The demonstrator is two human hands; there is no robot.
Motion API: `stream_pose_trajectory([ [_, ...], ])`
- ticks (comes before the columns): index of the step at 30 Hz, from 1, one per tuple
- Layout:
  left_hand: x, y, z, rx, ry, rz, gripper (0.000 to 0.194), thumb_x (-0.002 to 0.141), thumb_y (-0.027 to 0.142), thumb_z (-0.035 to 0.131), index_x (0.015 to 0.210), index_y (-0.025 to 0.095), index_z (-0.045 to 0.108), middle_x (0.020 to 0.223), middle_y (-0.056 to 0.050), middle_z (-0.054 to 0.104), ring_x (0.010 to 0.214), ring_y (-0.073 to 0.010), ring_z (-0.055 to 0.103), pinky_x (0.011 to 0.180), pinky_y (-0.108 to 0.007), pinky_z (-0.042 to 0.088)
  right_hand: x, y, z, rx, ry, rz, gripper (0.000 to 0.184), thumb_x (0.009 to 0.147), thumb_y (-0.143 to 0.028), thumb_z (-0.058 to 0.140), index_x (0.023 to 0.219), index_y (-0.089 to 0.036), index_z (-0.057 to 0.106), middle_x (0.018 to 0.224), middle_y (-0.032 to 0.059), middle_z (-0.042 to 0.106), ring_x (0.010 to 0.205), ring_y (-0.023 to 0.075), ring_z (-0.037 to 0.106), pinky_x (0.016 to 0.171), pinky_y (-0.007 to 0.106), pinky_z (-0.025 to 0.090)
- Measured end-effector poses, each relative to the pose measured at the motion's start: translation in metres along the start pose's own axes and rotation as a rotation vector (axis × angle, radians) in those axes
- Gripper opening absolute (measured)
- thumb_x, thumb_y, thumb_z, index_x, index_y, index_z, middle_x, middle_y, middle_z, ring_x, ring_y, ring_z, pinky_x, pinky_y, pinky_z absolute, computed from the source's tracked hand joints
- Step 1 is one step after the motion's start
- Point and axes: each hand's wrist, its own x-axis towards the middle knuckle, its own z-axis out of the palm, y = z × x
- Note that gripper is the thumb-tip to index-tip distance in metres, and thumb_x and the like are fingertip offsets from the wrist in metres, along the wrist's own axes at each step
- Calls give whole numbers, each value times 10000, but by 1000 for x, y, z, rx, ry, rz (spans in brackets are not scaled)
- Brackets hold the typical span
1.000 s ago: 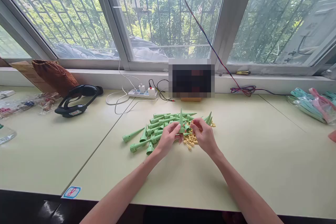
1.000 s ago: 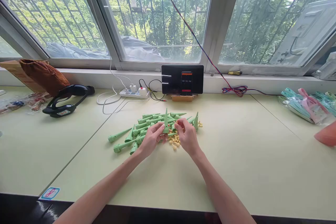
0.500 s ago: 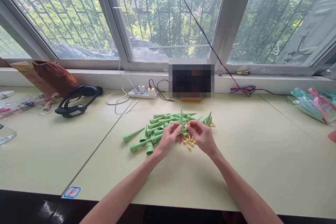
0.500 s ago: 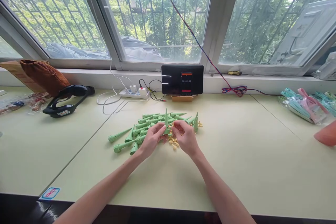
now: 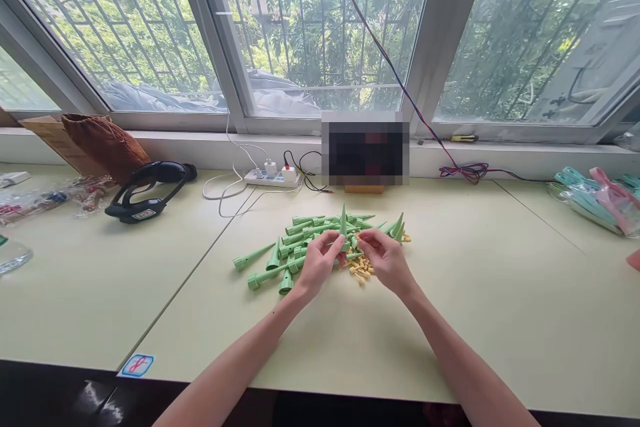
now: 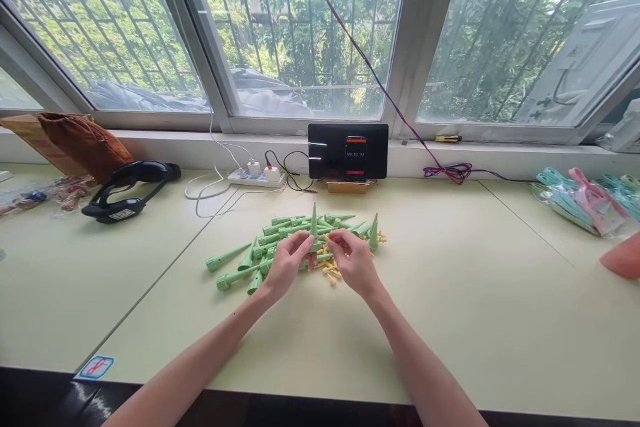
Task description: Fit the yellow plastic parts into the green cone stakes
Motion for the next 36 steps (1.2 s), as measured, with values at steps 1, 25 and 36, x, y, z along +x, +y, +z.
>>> stream_pose_trajectory([
  [1, 0, 0, 0, 8, 4, 3, 253, 849, 414, 641, 864, 164, 609, 725, 16, 534, 542, -97, 532, 492, -229, 445, 0, -1, 0, -18, -14, -8, 180, 923, -354, 571, 952, -193, 647, 902, 63, 667, 826, 198, 632, 740, 316, 530],
  [25, -3, 5, 4, 142, 8, 33, 252, 837, 411, 657, 871, 167, 600, 677, 6, 576, 512, -97, 524, 462, -219, 406, 0, -1, 2, -115, 44, -65, 149, 911, -313, 587, 901, -184, 661, 874, 64, 683, 782, 197, 644, 709, 327, 549],
  [36, -4, -4, -1, 291, -13, 159, 266, 841, 426, 650, 946, 182, 629, 746, -17, 652, 642, -148, 623, 560, -252, 514, -1, 1, 1, -125, 45, -70, 168, 905, -324, 582, 836, -186, 647, 801, 47, 660, 730, 185, 617, 676, 314, 528],
])
